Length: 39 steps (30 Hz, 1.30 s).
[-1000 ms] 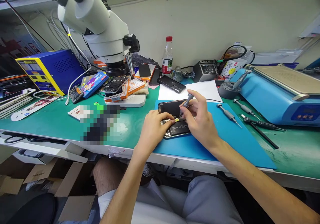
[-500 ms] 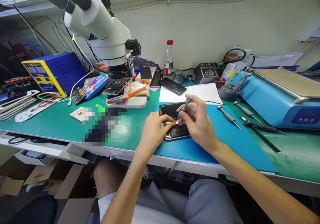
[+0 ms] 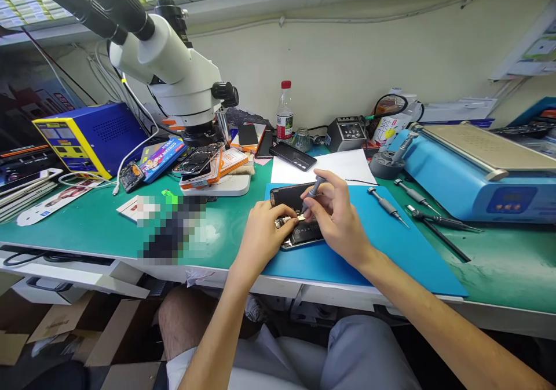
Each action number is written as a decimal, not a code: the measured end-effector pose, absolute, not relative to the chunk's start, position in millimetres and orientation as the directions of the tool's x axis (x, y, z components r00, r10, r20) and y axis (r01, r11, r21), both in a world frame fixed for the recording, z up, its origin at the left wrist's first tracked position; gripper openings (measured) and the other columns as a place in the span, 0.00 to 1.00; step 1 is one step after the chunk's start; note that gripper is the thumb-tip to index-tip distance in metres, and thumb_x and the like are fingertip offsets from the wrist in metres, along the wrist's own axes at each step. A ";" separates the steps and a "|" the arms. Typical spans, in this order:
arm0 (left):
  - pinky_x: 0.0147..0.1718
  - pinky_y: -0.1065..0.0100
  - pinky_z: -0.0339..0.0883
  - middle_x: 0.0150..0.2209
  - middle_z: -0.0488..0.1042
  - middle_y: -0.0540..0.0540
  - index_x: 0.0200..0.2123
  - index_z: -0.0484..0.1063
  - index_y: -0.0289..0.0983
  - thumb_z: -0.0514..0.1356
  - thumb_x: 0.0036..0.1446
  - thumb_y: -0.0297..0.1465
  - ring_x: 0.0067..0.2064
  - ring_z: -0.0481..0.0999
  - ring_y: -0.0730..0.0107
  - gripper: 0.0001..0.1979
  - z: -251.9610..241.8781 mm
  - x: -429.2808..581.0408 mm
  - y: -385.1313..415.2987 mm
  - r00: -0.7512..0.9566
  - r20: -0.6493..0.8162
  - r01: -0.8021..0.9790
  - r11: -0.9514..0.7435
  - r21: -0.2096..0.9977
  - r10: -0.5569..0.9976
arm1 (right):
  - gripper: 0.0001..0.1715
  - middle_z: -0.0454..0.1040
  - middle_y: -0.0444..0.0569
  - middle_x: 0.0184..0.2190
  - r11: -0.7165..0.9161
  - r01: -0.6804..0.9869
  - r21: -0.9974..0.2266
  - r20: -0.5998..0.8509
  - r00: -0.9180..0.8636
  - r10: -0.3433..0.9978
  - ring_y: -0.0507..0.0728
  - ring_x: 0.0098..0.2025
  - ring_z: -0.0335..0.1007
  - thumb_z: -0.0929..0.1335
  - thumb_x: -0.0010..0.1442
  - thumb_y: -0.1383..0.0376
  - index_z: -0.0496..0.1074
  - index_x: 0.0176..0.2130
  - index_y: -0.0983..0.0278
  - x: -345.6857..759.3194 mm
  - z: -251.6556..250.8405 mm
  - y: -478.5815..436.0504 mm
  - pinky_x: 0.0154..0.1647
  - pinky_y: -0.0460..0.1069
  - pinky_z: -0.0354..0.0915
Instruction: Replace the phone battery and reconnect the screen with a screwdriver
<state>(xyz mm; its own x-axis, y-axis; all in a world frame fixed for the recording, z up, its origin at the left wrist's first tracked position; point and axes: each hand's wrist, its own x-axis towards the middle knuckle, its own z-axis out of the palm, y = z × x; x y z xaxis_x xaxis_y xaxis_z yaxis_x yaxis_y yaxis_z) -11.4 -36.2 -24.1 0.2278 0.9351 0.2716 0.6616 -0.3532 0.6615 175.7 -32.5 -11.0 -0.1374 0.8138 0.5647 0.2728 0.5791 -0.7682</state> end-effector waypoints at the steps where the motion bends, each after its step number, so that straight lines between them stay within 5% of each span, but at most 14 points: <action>1: 0.53 0.57 0.65 0.46 0.81 0.49 0.41 0.82 0.47 0.66 0.68 0.33 0.53 0.73 0.56 0.04 -24.1 -11.4 -36.3 0.229 0.273 0.662 -0.355 0.660 0.934 | 0.30 0.75 0.46 0.45 0.582 0.310 -0.751 0.586 -0.091 0.805 0.53 0.33 0.76 0.67 0.74 0.61 0.56 0.69 0.49 180.2 -7.9 -31.5 0.37 0.54 0.78; 7: 0.53 0.57 0.64 0.45 0.80 0.49 0.40 0.82 0.46 0.65 0.69 0.32 0.53 0.73 0.56 0.04 -22.7 -10.4 -37.6 0.234 0.270 0.652 -0.357 0.668 0.934 | 0.33 0.76 0.48 0.44 0.496 0.598 -0.630 0.593 -0.042 0.804 0.56 0.32 0.75 0.69 0.71 0.61 0.58 0.69 0.52 223.0 5.4 -20.1 0.37 0.55 0.75; 19: 0.53 0.58 0.65 0.45 0.81 0.49 0.40 0.80 0.46 0.65 0.69 0.31 0.53 0.74 0.56 0.04 -21.3 -9.4 -39.3 0.204 0.266 0.677 -0.332 0.657 0.942 | 0.30 0.81 0.49 0.47 0.557 0.471 -0.684 0.571 -0.131 0.811 0.60 0.44 0.80 0.68 0.71 0.63 0.57 0.67 0.52 221.6 -9.5 -15.1 0.48 0.59 0.76; 39: 0.52 0.59 0.65 0.45 0.81 0.50 0.40 0.78 0.44 0.63 0.70 0.29 0.52 0.76 0.59 0.05 -21.0 -9.6 -41.7 0.157 0.290 0.646 -0.320 0.693 0.944 | 0.29 0.79 0.50 0.48 0.550 0.492 -0.675 0.526 -0.202 0.826 0.61 0.49 0.78 0.66 0.73 0.62 0.55 0.68 0.52 219.7 -11.7 -13.1 0.49 0.58 0.76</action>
